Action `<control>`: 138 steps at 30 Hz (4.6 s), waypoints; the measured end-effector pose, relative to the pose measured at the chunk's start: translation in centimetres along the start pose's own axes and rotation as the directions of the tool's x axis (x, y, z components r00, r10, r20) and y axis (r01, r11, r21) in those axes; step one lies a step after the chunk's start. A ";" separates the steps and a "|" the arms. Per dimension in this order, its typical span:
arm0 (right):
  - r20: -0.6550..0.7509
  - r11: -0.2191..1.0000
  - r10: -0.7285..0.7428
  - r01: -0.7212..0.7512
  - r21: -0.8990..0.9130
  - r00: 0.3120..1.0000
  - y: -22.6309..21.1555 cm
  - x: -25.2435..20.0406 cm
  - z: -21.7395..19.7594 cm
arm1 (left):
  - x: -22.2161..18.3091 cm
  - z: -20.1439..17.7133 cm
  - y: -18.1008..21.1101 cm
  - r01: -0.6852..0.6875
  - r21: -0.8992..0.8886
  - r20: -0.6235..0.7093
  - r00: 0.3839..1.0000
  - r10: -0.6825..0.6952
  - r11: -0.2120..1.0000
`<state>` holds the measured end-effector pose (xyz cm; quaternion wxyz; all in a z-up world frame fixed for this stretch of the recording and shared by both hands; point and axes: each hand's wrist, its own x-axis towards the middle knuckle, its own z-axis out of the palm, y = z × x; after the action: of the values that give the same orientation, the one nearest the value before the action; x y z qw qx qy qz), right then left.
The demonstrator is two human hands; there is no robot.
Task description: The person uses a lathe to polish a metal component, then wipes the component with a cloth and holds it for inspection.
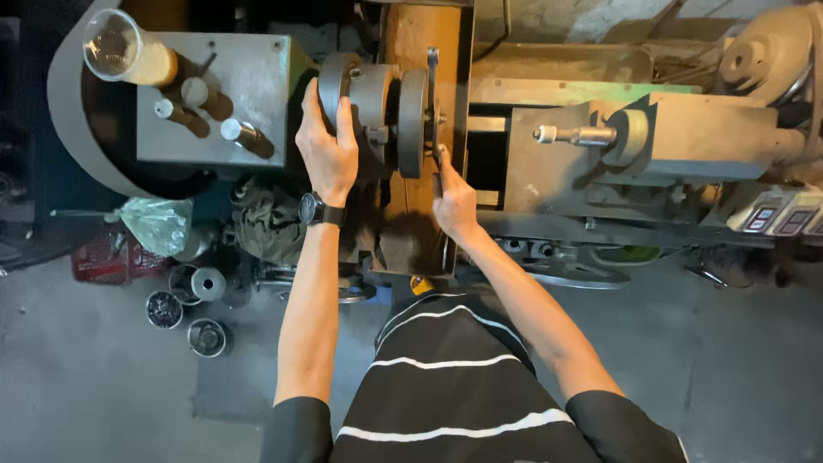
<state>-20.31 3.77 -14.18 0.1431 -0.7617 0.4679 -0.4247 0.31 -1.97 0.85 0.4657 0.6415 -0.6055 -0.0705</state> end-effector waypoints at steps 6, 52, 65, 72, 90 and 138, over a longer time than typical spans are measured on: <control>0.096 0.949 0.308 -0.312 0.035 0.947 -0.3 -0.8 -0.5 | -2.3 0.5 -0.4 -0.063 -0.034 -0.143 0.988 0.057 0.997; 0.168 0.588 0.537 -0.510 0.628 0.827 -2.8 9.4 -6.6 | -0.2 3.7 6.1 -0.275 -0.056 0.252 0.926 0.281 0.960; 0.089 0.569 0.557 -0.458 0.683 0.826 1.1 13.5 -5.1 | -0.2 3.9 6.0 -0.271 -0.061 0.242 0.930 0.278 0.961; 0.205 0.503 0.465 -0.448 0.739 0.861 2.9 9.7 -2.8 | -0.3 3.8 6.0 -0.268 -0.067 0.243 0.930 0.277 0.961; 0.823 -0.041 0.405 -0.892 0.450 0.397 -5.9 1.9 -9.3 | -16.1 -3.5 12.2 -0.155 -0.206 -0.005 0.987 0.158 0.966; 0.952 0.574 -0.306 -0.794 0.200 0.019 -47.2 -28.1 -22.6 | -66.7 -17.1 42.0 0.650 0.068 -0.998 0.047 0.049 0.757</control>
<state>-15.69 55.91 13.96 0.7982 -0.5717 0.1621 0.0987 -35.49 70.03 7.47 0.5210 0.7372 0.0215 0.4297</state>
